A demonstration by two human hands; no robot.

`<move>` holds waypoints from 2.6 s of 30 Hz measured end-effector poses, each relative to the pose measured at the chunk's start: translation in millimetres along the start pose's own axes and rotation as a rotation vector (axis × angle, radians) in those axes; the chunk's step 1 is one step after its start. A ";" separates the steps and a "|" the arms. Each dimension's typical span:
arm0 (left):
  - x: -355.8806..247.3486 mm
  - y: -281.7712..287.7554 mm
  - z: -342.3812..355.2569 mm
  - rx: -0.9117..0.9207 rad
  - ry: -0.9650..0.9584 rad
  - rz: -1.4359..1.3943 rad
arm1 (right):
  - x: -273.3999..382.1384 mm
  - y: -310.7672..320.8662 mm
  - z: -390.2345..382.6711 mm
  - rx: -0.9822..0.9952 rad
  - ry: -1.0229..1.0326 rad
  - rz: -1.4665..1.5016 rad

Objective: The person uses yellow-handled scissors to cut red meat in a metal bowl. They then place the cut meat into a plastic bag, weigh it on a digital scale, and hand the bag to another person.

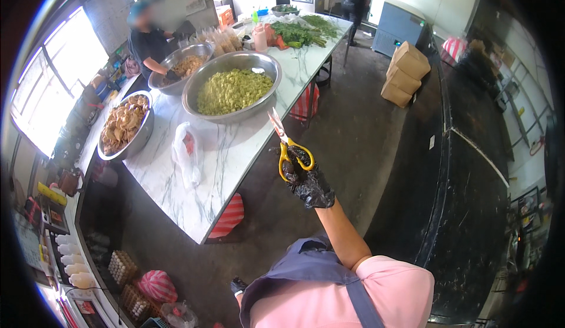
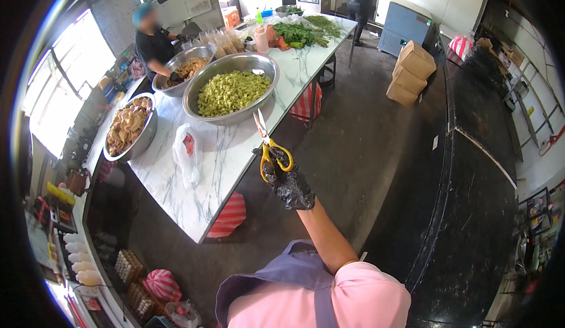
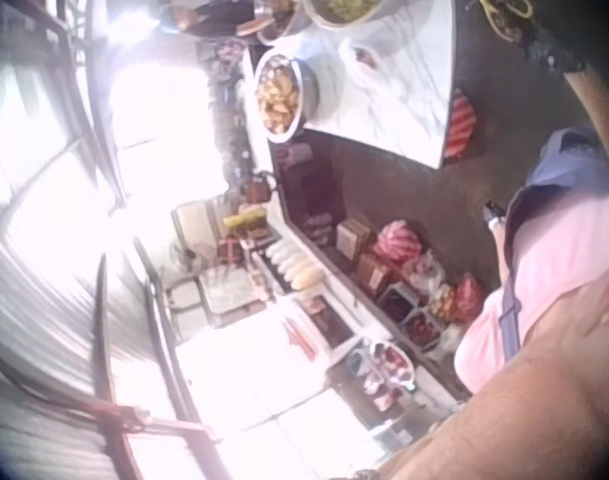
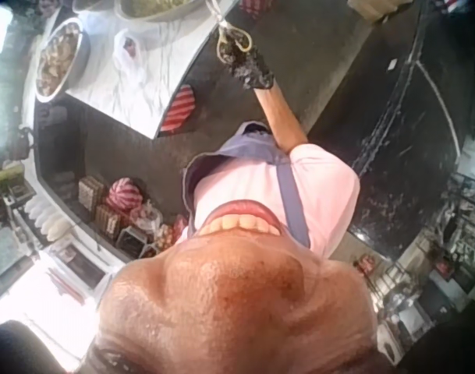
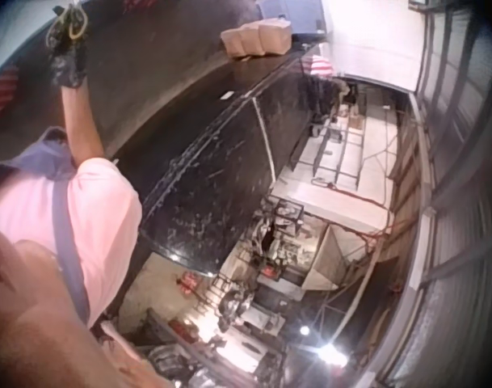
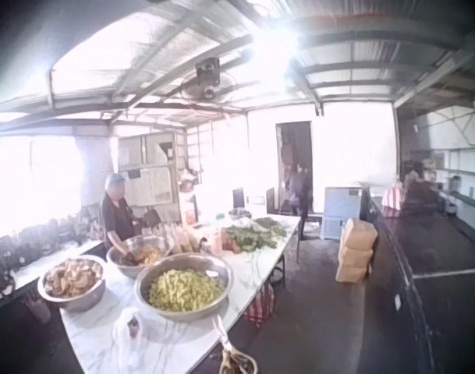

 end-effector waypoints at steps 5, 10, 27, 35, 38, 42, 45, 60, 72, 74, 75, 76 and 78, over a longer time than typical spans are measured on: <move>35.8 42.1 -27.8 -0.076 -0.009 -0.027 | -12.4 14.1 7.4 -0.209 0.025 -0.026; 63.5 90.4 -65.0 -0.347 -0.031 -0.065 | -39.1 16.7 16.0 -0.074 -0.166 0.058; 37.9 32.1 -85.0 -0.544 -0.152 -0.511 | -147.9 10.9 26.5 -0.045 -0.512 -0.042; 115.2 55.5 -73.2 -0.676 -0.112 -0.479 | -123.9 72.4 38.6 0.073 -0.294 -0.608; 130.1 39.1 -81.2 -0.666 -0.064 -0.663 | -117.8 42.9 33.2 0.051 -0.084 -0.916; 112.8 11.1 -81.8 -0.675 -0.127 -0.595 | -112.9 54.9 44.7 0.131 -0.024 -1.219; 165.1 146.8 -121.9 -0.848 -0.486 -0.783 | -150.0 37.7 27.2 0.447 0.003 -1.465; 241.7 -37.5 -316.1 -1.268 -0.487 -1.311 | -204.8 25.2 10.7 0.835 -0.645 -1.034; 291.0 -8.8 -305.3 -1.127 -0.206 -1.636 | -262.5 -92.6 -6.0 1.251 0.309 -1.063; 311.0 -7.1 -307.1 -1.136 -0.186 -1.706 | -293.7 -73.0 11.4 1.175 -0.051 -1.106; 313.5 -1.4 -304.4 -1.131 -0.212 -1.732 | -302.1 -76.6 5.6 1.200 -0.120 -1.099; 316.3 5.3 -302.3 -1.135 -0.243 -1.759 | -310.1 -80.7 -0.4 1.223 -0.188 -1.089; 313.3 21.0 -290.9 -1.121 -0.313 -1.814 | -323.3 -102.0 -44.6 1.628 0.339 -1.392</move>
Point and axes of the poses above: each hand's wrist, its own z-axis towards the middle knuckle, its own y-axis out of the back of the hand, x = y × z, the point moved 8 cm from there along z, towards the middle knuckle, and after that the axes turned 4 degrees about z, right-handed, at the moved point
